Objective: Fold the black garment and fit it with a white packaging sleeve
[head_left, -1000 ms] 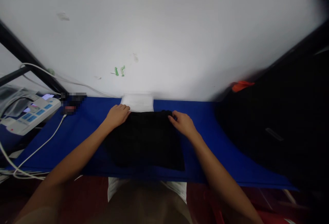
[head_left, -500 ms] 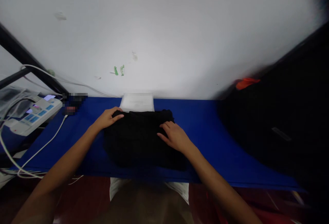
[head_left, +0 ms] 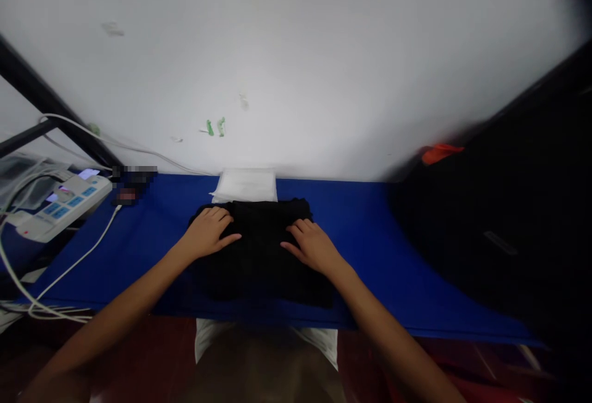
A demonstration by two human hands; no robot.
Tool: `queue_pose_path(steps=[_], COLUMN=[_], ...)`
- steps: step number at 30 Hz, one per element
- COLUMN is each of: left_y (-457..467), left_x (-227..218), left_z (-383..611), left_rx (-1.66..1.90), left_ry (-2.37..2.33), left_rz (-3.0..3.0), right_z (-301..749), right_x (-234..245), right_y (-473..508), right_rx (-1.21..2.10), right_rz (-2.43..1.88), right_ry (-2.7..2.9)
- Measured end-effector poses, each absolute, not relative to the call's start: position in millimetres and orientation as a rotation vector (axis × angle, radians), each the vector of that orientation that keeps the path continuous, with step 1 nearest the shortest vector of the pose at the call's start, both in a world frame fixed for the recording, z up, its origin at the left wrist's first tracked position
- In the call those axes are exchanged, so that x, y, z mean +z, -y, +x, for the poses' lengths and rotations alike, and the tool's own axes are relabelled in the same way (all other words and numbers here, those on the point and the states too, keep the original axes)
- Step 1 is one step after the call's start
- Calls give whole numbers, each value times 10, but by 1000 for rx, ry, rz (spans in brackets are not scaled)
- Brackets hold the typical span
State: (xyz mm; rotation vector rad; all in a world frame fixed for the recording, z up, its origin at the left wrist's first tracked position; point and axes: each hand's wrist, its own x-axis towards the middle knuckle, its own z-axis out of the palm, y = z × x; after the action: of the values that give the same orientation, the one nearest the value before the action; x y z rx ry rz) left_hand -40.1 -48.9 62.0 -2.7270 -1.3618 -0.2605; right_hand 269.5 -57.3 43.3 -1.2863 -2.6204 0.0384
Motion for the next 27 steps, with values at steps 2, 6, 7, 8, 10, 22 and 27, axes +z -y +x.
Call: queue_pose_path(steps=[2, 6, 7, 8, 10, 22, 27], left_y=[456, 416, 420, 430, 457, 440, 672], left_x=[609, 598, 597, 597, 598, 605, 861], left_z=[-467, -586, -598, -603, -595, -605, -567], left_rx=[-250, -238, -244, -259, -317, -642, -663], left_ry=[1417, 1554, 1565, 1551, 1470, 1401, 1482], left_rz=[-2618, -2419, -2404, -2417, -2500, -2863, -2981], right_z=[2706, 2718, 2720, 2721, 2723, 2730, 2819], right_x=[435, 439, 438, 436, 432, 486, 611], right_y=[574, 572, 570, 568, 565, 561, 609], right_rx=[57, 84, 90, 96, 102, 163, 367], right_rz=[-1275, -1272, -1274, -1275, -1268, -1271, -1270], right_ry=[2620, 2619, 2617, 2615, 2614, 2597, 2564])
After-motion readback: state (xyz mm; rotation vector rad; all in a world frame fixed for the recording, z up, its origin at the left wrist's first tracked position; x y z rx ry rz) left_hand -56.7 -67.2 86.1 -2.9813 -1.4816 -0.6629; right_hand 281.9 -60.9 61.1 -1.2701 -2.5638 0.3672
